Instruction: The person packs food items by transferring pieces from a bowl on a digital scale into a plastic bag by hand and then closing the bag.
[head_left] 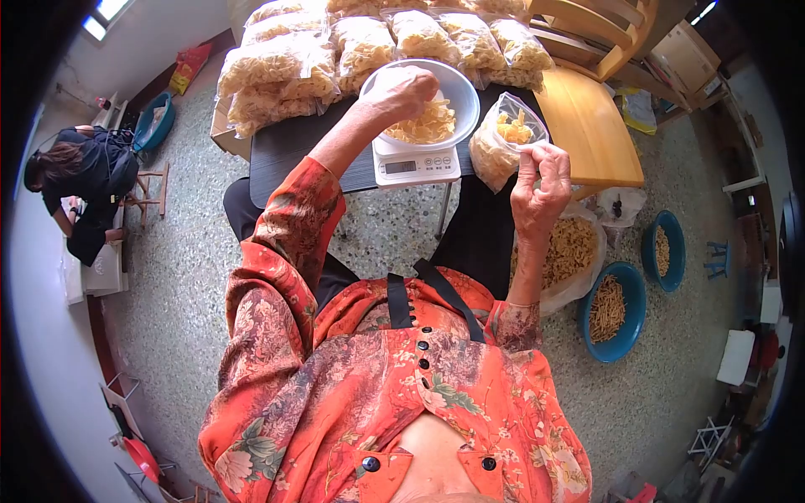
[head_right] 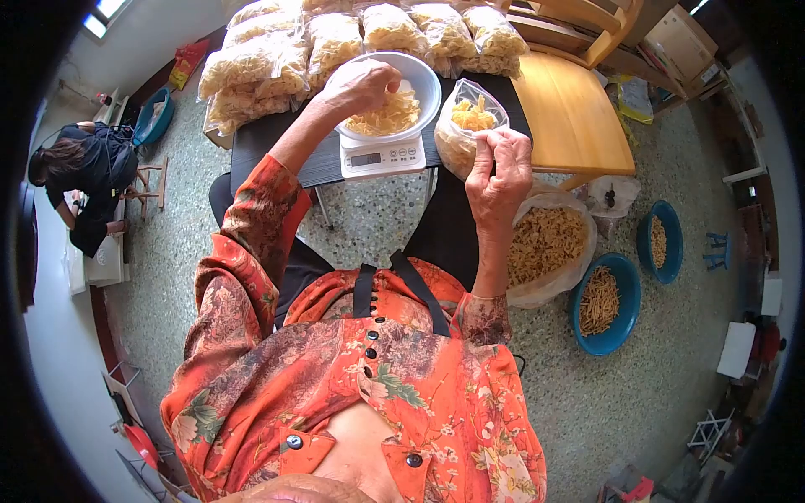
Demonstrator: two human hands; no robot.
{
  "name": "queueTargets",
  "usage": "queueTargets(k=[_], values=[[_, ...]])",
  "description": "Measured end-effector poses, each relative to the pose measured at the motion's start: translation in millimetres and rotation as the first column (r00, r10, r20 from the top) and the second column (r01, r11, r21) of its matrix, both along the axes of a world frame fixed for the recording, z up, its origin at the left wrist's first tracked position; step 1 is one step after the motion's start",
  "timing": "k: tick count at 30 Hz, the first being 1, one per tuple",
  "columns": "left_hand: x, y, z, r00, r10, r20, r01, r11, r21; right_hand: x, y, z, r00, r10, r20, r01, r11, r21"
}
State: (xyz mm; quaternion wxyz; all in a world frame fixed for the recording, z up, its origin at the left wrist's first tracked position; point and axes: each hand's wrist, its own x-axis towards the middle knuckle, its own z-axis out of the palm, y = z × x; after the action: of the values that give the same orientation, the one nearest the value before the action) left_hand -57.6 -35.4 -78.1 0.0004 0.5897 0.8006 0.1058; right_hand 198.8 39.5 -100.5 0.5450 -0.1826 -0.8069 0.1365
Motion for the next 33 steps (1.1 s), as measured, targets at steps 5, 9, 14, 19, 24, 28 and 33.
queueTargets(k=[5,9,14,19,24,28,33], values=[[-3.7,-0.4,-1.1,0.994,-0.032,-0.103,0.038,0.997,0.060,0.1,2.5,-3.6,1.000,0.002,-0.004,-0.002,1.000,-0.011],[-10.3,-2.2,-5.3,0.999,0.037,-0.026,-0.031,0.982,0.184,-0.2,2.2,-2.2,1.000,0.006,-0.006,-0.006,1.000,-0.004],[-23.8,-14.9,10.8,0.896,-0.041,0.442,-0.089,0.959,0.268,-0.4,3.2,-2.6,1.000,0.018,-0.022,-0.018,1.000,-0.019],[-34.4,-25.5,16.4,0.496,-0.106,0.862,-0.285,0.918,0.277,-1.3,3.4,-4.3,0.999,0.037,-0.031,-0.038,0.999,-0.029],[-24.3,-23.1,27.0,0.215,-0.227,0.950,-0.264,0.923,0.280,-3.2,1.5,-3.8,0.998,0.043,-0.046,-0.044,0.999,-0.028],[12.4,-14.2,46.9,0.297,-0.270,0.916,-0.150,0.934,0.324,-4.6,2.0,-4.9,0.997,0.061,-0.055,-0.062,0.998,-0.021],[58.3,3.1,61.4,0.856,-0.354,0.377,0.175,0.884,0.433,-6.1,-0.5,-4.7,0.995,0.073,-0.073,-0.076,0.996,-0.039]])
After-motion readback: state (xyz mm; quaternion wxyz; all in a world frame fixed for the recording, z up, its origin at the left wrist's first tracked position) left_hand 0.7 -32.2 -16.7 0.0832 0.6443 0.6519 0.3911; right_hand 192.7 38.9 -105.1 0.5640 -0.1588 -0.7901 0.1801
